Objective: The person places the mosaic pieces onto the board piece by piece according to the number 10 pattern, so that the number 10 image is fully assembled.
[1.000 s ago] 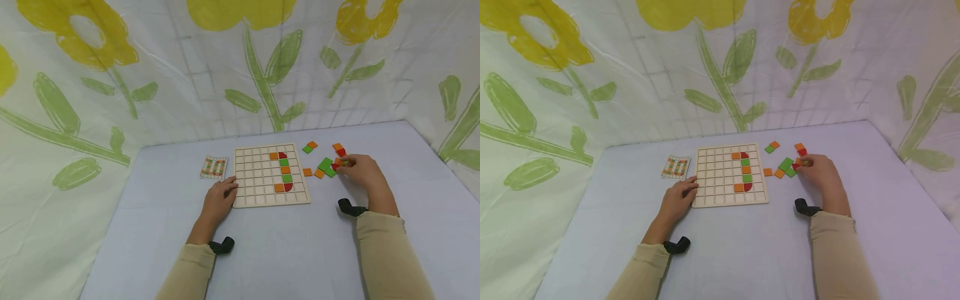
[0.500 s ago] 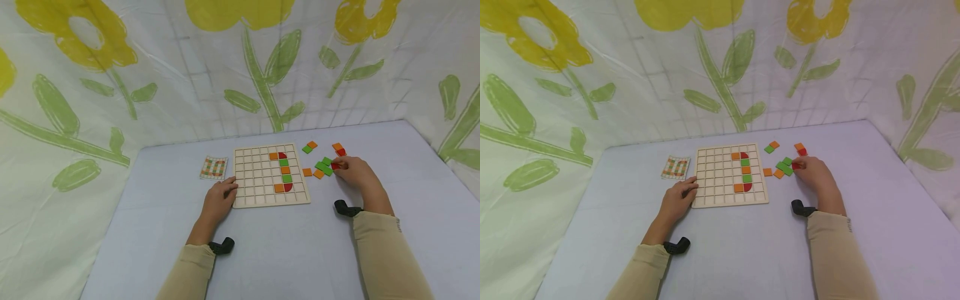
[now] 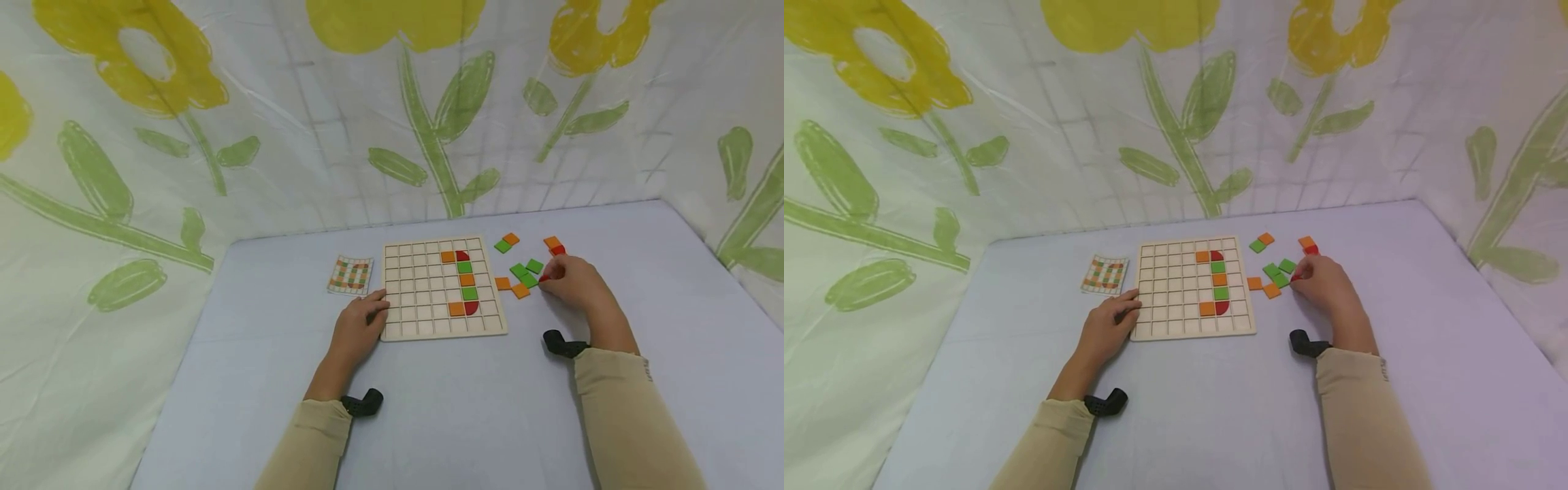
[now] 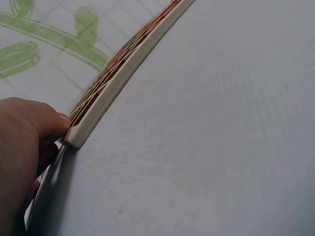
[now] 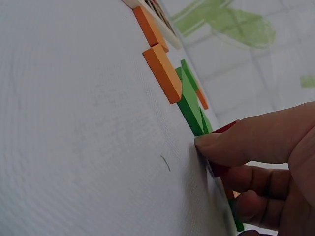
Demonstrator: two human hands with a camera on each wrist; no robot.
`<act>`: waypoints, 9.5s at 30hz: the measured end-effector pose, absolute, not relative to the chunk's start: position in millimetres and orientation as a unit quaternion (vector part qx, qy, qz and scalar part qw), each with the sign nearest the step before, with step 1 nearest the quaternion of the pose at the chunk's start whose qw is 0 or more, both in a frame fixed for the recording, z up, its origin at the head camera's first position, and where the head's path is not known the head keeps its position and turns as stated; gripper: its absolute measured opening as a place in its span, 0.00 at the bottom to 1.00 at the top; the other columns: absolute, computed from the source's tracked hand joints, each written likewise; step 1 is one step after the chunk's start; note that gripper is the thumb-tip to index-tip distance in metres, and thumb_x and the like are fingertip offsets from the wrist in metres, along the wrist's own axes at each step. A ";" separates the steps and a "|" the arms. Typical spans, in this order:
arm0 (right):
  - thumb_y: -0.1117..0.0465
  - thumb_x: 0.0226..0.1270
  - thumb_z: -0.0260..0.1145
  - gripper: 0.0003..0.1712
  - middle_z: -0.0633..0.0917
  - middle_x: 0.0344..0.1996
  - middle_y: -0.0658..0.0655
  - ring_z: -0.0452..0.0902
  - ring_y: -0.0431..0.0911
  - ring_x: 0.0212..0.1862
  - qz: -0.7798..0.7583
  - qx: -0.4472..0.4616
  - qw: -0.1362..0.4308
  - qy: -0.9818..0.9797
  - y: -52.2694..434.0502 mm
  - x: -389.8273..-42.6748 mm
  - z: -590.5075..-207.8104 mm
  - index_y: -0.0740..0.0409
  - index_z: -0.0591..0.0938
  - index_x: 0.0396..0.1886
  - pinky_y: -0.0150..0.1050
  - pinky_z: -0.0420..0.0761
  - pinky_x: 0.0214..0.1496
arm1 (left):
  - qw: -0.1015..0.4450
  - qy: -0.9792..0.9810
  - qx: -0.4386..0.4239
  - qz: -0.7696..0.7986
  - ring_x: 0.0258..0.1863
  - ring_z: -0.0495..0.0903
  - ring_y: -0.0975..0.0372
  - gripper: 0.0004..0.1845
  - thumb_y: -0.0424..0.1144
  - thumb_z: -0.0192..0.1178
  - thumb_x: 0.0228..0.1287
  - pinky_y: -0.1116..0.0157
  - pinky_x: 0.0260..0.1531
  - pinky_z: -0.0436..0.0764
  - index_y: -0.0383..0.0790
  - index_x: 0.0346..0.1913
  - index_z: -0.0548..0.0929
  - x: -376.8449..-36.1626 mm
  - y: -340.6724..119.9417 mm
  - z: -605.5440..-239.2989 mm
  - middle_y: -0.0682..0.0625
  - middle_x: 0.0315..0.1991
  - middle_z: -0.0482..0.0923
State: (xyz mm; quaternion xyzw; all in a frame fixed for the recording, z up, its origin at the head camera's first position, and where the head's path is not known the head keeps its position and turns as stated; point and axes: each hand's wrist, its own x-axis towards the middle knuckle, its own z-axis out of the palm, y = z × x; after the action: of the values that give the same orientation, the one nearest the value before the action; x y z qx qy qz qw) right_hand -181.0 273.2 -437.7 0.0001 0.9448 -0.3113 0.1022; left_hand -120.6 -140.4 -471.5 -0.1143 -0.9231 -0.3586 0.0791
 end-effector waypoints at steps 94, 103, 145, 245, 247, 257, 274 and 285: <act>0.57 0.68 0.64 0.27 0.71 0.66 0.68 0.64 0.64 0.65 -0.323 0.001 0.124 0.938 218.4 -181.4 -421.6 0.57 0.74 0.66 0.64 0.71 0.65 | 0.088 -0.924 -0.124 -0.351 0.61 0.78 0.57 0.11 0.35 0.62 0.67 0.55 0.72 0.67 0.40 0.49 0.88 -122.5 -145.3 -472.0 0.52 0.62 0.79; 0.63 0.68 0.63 0.21 0.76 0.62 0.67 0.72 0.60 0.54 -0.305 -0.010 0.095 0.947 212.1 -184.1 -432.9 0.56 0.80 0.60 0.55 0.80 0.53 | 0.089 -0.922 -0.125 -0.355 0.61 0.78 0.57 0.10 0.34 0.62 0.66 0.54 0.72 0.67 0.40 0.48 0.88 -120.7 -143.9 -471.5 0.51 0.61 0.79; 0.58 0.70 0.63 0.14 0.84 0.47 0.60 0.73 0.54 0.43 -0.332 -0.002 0.047 0.942 182.4 -179.0 -426.7 0.55 0.83 0.52 0.38 0.76 0.35 | 0.084 -0.921 -0.130 -0.357 0.62 0.78 0.57 0.11 0.35 0.62 0.67 0.54 0.72 0.66 0.39 0.49 0.88 -121.5 -145.6 -472.5 0.51 0.62 0.79; 0.46 0.56 0.74 0.37 0.67 0.68 0.68 0.59 0.66 0.68 -0.269 -0.052 0.145 0.951 224.7 -189.2 -434.7 0.53 0.78 0.64 0.69 0.67 0.65 | 0.090 -0.921 -0.126 -0.358 0.62 0.78 0.58 0.10 0.35 0.62 0.67 0.56 0.72 0.67 0.41 0.48 0.88 -122.0 -146.3 -475.0 0.52 0.62 0.79; 0.46 0.56 0.74 0.34 0.67 0.67 0.67 0.57 0.69 0.68 -0.250 -0.063 0.142 0.956 221.8 -189.7 -436.6 0.51 0.80 0.62 0.73 0.65 0.62 | 0.089 -0.921 -0.125 -0.359 0.62 0.78 0.58 0.10 0.35 0.62 0.67 0.55 0.72 0.67 0.41 0.48 0.88 -121.9 -146.2 -474.6 0.52 0.62 0.79; 0.52 0.64 0.68 0.18 0.69 0.64 0.68 0.59 0.69 0.64 -0.254 -0.036 0.117 0.959 206.6 -187.9 -437.8 0.58 0.84 0.49 0.73 0.66 0.62 | 0.087 -0.917 -0.132 -0.365 0.62 0.78 0.57 0.10 0.35 0.62 0.67 0.54 0.72 0.66 0.40 0.48 0.88 -121.9 -145.3 -472.8 0.50 0.61 0.79; 0.52 0.64 0.70 0.13 0.77 0.47 0.61 0.71 0.55 0.45 -0.332 -0.014 0.133 0.934 196.1 -184.1 -420.5 0.55 0.82 0.40 0.38 0.77 0.36 | 0.087 -0.913 -0.138 -0.374 0.62 0.78 0.56 0.10 0.34 0.61 0.67 0.53 0.71 0.67 0.38 0.48 0.88 -120.5 -149.0 -472.1 0.49 0.61 0.79; 0.56 0.70 0.65 0.14 0.85 0.49 0.59 0.77 0.54 0.51 -0.373 -0.100 0.113 0.916 131.6 -190.4 -424.5 0.55 0.85 0.51 0.50 0.81 0.55 | 0.079 -0.912 -0.133 -0.379 0.62 0.78 0.58 0.10 0.35 0.62 0.67 0.54 0.72 0.67 0.39 0.48 0.88 -120.2 -146.1 -474.2 0.50 0.61 0.80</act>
State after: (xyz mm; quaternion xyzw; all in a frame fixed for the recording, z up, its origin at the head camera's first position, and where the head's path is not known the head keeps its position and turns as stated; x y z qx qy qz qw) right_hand -190.4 131.6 -424.5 -0.1003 0.9156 -0.3726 0.1128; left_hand -120.2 -146.1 -474.2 -0.1331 -0.9124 -0.3787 0.0794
